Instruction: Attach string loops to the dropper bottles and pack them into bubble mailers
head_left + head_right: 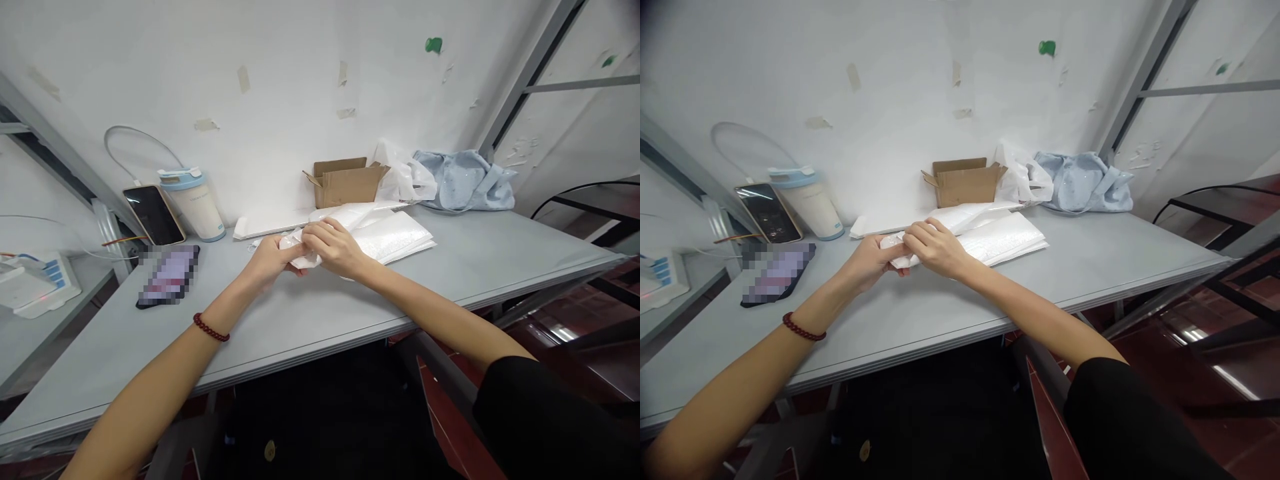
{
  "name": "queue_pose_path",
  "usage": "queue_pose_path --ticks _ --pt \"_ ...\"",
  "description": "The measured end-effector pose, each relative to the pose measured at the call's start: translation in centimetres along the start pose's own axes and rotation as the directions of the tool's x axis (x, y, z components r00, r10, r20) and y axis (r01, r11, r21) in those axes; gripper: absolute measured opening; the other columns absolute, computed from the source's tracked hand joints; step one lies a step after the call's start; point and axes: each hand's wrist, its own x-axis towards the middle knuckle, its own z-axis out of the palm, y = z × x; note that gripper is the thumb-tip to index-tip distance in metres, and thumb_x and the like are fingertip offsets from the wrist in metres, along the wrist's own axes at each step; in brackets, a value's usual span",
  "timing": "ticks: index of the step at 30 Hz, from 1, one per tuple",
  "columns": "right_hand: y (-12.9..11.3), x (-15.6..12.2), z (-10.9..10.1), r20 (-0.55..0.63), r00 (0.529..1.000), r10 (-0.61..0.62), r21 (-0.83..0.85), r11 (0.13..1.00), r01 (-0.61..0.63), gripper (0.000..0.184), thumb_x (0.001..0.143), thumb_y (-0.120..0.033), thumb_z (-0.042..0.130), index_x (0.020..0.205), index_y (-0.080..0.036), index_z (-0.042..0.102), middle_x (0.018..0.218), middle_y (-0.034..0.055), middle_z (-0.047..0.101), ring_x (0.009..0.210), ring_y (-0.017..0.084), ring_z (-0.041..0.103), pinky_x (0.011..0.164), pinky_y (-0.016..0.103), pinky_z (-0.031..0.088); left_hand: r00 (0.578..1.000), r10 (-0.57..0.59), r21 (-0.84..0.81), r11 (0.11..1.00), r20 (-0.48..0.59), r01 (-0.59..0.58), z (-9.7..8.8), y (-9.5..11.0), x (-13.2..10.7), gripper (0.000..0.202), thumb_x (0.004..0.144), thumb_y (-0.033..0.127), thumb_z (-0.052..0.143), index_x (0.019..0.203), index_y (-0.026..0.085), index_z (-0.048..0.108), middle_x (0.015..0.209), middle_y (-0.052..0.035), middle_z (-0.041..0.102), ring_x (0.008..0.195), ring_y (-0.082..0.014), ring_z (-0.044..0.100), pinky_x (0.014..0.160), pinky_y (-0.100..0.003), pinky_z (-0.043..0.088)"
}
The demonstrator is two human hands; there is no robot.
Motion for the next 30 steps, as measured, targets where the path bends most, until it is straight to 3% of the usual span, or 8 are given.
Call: queue_pose_path --ticks 4,9,11,18,20,25,30 --pt "0.1 0.1 0.0 0.005 1.0 0.0 0.024 1.0 0.0 0.02 0.095 -0.015 0.035 0.09 -0.018 0.054 0.091 0.0073 0.063 0.091 0.018 0.055 0.081 0.034 0.04 0.999 -0.047 -0.094 0.995 -0.007 0.046 0.0 0.0 0.0 0.031 0.067 0.04 0.076 0.06 0.014 0.06 0.055 -0.0003 0.058 0.046 -0.0124 0.055 0.045 -0.026 0.044" --pt "0.8 0.1 -0.2 -0.04 0.998 0.052 0.039 0.998 -0.05 0.021 0.093 -0.013 0.035 0.097 -0.017 0.055 0.096 0.0102 0.062 0.091 0.02 0.054 0.077 0.036 0.04 0.978 -0.16 -0.151 0.972 0.13 0.179 -0.3 0.4 -0.1 0.026 0.063 0.033 0.08 0.072 0.014 0.064 0.067 -0.0019 0.063 0.055 -0.0133 0.061 0.044 -0.022 0.043" --pt "0.8 0.0 -0.1 -0.031 0.999 0.045 0.048 0.998 -0.044 0.022 0.093 -0.013 0.034 0.098 -0.016 0.055 0.097 0.011 0.062 0.092 0.02 0.054 0.077 0.036 0.041 0.974 -0.188 -0.163 0.965 0.125 0.207 -0.2 0.4 -0.1 0.024 0.062 0.028 0.081 0.07 0.015 0.064 0.065 -0.0014 0.063 0.054 -0.0121 0.06 0.043 -0.021 0.042" --pt "0.0 0.1 0.0 -0.001 1.0 0.031 0.037 0.999 -0.031 0.022 0.093 -0.011 0.034 0.096 -0.016 0.055 0.097 0.0088 0.063 0.092 0.017 0.054 0.079 0.032 0.043 0.991 -0.132 -0.185 0.975 -0.026 0.125 0.0 -0.4 0.4 0.024 0.066 0.031 0.077 0.067 0.014 0.062 0.057 0.0002 0.059 0.043 -0.0085 0.052 0.041 -0.021 0.04" --pt "0.0 0.1 0.0 -0.01 0.999 0.038 0.053 0.998 -0.038 0.021 0.092 -0.01 0.035 0.097 -0.015 0.055 0.098 0.0094 0.063 0.091 0.018 0.054 0.079 0.031 0.043 0.995 -0.102 -0.166 0.981 -0.011 0.099 -0.3 -0.4 0.4 0.025 0.068 0.034 0.077 0.067 0.014 0.062 0.058 0.0 0.059 0.044 -0.0085 0.053 0.042 -0.021 0.04" --pt "0.5 -0.1 -0.1 -0.017 0.997 0.079 0.137 0.988 -0.076 0.024 0.086 -0.006 0.038 0.102 -0.015 0.054 0.104 0.0115 0.061 0.094 0.02 0.053 0.081 0.035 0.044 0.988 -0.06 -0.062 0.996 0.145 0.07 -1.3 0.0 0.4 0.023 0.065 0.032 0.079 0.066 0.014 0.065 0.063 -0.0026 0.064 0.053 -0.0118 0.058 0.051 -0.024 0.046" --pt "0.4 -0.1 0.0 -0.008 0.997 0.082 0.19 0.979 -0.079 0.024 0.085 -0.006 0.037 0.101 -0.015 0.053 0.103 0.0117 0.061 0.094 0.02 0.053 0.081 0.036 0.045 0.998 -0.017 -0.037 0.999 0.063 0.02 -1.1 -0.1 0.3 0.022 0.064 0.03 0.08 0.065 0.014 0.065 0.061 -0.0021 0.063 0.051 -0.012 0.057 0.05 -0.025 0.045"
